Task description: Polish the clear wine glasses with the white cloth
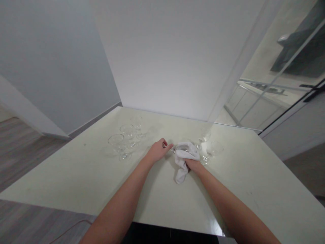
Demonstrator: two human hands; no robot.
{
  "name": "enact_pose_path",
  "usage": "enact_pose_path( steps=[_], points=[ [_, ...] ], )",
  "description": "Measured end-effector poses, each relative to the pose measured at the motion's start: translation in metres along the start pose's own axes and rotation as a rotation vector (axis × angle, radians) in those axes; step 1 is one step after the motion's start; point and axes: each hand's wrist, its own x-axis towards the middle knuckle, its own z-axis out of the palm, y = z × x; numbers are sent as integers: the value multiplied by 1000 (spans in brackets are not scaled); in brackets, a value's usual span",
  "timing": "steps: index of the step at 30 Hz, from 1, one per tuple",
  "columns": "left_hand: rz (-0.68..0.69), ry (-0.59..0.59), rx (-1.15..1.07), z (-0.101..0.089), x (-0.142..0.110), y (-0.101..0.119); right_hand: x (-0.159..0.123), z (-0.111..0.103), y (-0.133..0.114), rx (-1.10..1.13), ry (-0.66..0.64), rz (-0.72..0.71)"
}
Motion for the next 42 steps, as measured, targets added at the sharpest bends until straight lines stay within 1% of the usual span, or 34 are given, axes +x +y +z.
enact_pose_path(
  steps=[4, 10, 14, 21, 24, 29, 32, 38, 42],
  points=[
    [-8, -2, 17, 0, 0, 0, -1, 1, -5, -18, 14, -21],
    [-23, -18, 17, -3, -2, 3, -1, 0, -1, -44, 12, 15],
    [-15, -17, 25, -3, -2, 3, -1, -1, -1, -52, 4, 2],
    [-15, -20, 66, -3, -2, 3, 1, -3, 10, -51, 42, 25],
    [-23, -35, 149, -6, -4, 5, 2, -2, 9, -50, 15, 7],
    [-71, -64, 363, -13, -11, 9, 0, 0, -3, -27, -18, -31],
    [-54, -81, 419, -14, -13, 9, -1, 1, -7, -12, -19, -33],
    [-35, -117, 353, -14, -9, 4, -2, 0, -1, -44, -3, 9],
    [-8, -82, 285, -14, -6, 5, 1, -2, 11, -71, 56, 49]
  ],
)
